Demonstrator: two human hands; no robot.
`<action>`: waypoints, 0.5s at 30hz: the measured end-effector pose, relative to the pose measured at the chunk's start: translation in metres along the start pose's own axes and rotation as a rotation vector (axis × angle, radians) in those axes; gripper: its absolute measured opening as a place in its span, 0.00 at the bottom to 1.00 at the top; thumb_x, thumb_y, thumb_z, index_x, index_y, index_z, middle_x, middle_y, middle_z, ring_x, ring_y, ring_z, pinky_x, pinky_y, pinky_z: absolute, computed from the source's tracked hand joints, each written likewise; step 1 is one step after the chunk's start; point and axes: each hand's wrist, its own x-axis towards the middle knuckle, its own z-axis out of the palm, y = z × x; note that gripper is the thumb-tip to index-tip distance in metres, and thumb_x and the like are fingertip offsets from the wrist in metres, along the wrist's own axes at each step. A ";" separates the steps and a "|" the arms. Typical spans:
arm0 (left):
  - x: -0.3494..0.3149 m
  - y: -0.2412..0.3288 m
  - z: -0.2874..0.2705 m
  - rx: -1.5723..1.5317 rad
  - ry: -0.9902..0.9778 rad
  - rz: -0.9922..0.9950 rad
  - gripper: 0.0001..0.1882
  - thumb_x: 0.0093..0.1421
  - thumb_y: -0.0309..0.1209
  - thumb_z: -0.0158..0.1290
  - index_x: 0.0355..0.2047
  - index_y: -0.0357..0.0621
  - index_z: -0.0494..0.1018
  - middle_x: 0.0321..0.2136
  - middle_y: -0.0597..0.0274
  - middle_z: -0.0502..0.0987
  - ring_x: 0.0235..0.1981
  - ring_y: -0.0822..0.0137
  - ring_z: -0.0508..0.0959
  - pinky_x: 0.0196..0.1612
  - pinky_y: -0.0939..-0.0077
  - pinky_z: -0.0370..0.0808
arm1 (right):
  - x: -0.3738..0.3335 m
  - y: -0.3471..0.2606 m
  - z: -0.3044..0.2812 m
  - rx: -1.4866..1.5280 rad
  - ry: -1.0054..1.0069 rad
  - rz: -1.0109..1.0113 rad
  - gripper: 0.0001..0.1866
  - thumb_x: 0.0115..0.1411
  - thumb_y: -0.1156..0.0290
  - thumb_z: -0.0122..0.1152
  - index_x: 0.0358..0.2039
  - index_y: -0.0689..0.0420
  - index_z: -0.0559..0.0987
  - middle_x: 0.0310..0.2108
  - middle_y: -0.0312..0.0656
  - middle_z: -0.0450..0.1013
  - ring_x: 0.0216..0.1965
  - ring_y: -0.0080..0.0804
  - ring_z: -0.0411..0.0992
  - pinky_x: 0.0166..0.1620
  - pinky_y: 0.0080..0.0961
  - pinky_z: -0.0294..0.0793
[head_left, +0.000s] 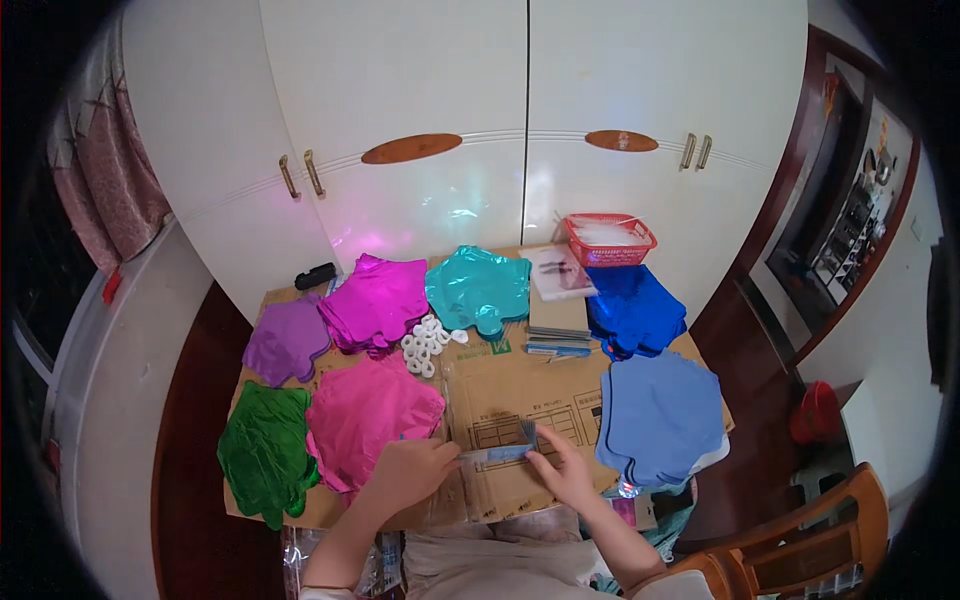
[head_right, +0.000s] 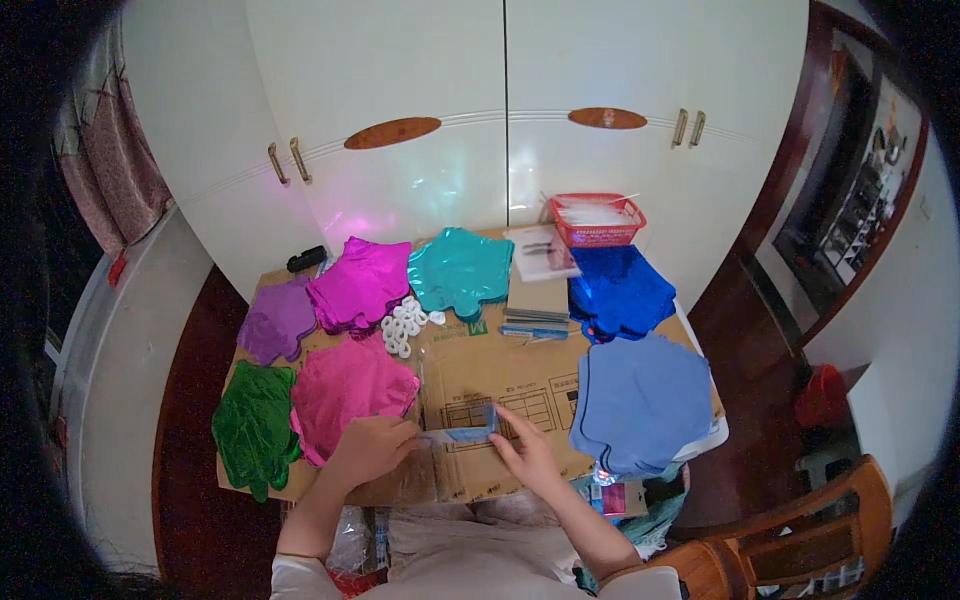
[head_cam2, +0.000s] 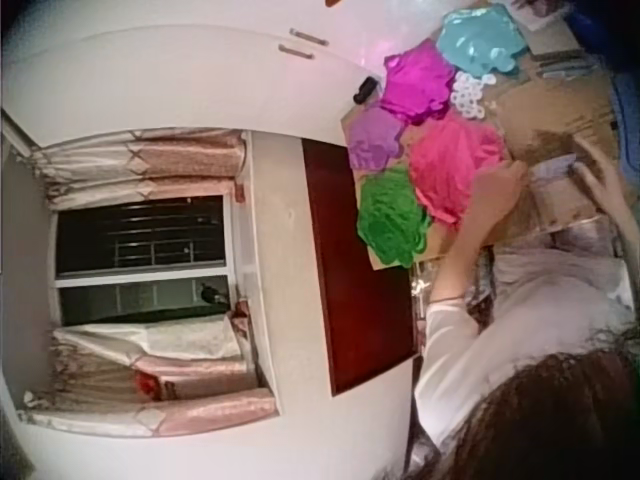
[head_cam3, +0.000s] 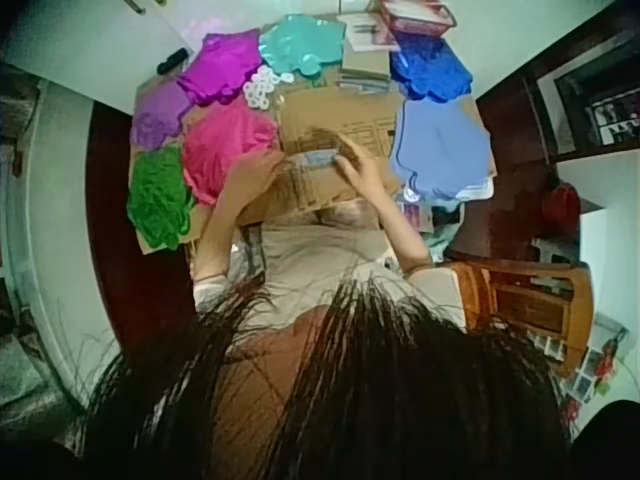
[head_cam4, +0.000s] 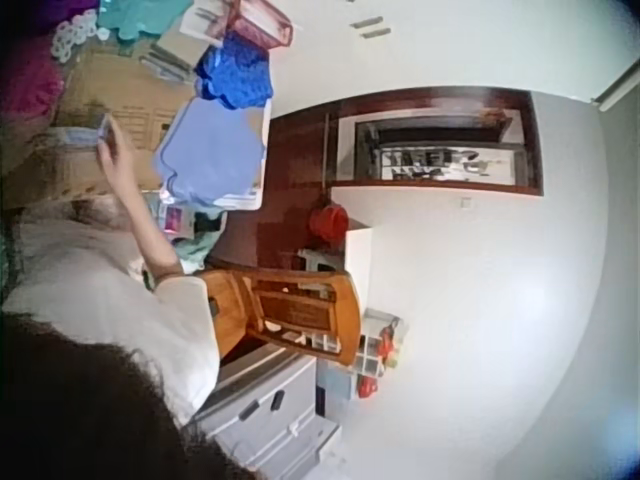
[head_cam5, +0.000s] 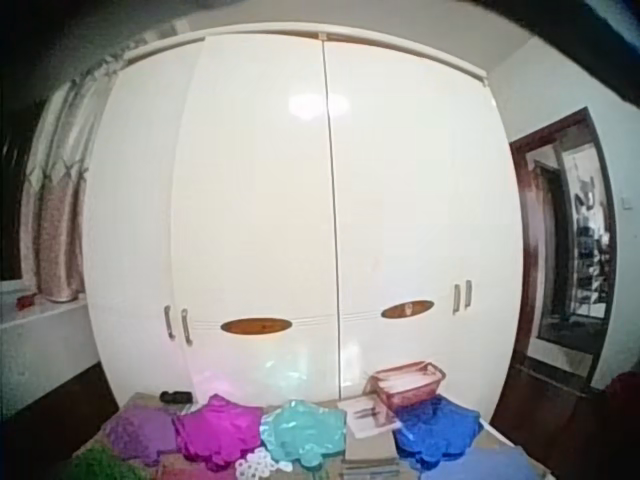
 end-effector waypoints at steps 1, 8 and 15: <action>0.001 -0.001 0.005 0.018 0.011 0.001 0.08 0.50 0.37 0.53 0.25 0.49 0.69 0.17 0.62 0.70 0.21 0.61 0.74 0.19 0.67 0.69 | -0.004 0.014 0.004 0.002 0.012 0.017 0.22 0.50 0.75 0.62 0.47 0.58 0.70 0.46 0.48 0.68 0.47 0.34 0.68 0.43 0.24 0.70; 0.001 0.002 0.011 -0.068 0.014 -0.054 0.08 0.51 0.35 0.53 0.26 0.45 0.71 0.20 0.59 0.72 0.23 0.57 0.75 0.22 0.66 0.70 | -0.004 0.019 0.010 -0.021 0.127 -0.024 0.24 0.48 0.74 0.64 0.47 0.58 0.70 0.43 0.47 0.69 0.46 0.36 0.68 0.45 0.25 0.69; 0.002 0.003 0.009 -0.072 -0.016 -0.075 0.09 0.51 0.36 0.53 0.28 0.44 0.72 0.22 0.58 0.73 0.24 0.57 0.75 0.24 0.65 0.70 | -0.001 0.027 0.003 -0.034 0.078 -0.057 0.26 0.46 0.72 0.66 0.46 0.58 0.70 0.42 0.45 0.70 0.44 0.36 0.68 0.45 0.26 0.68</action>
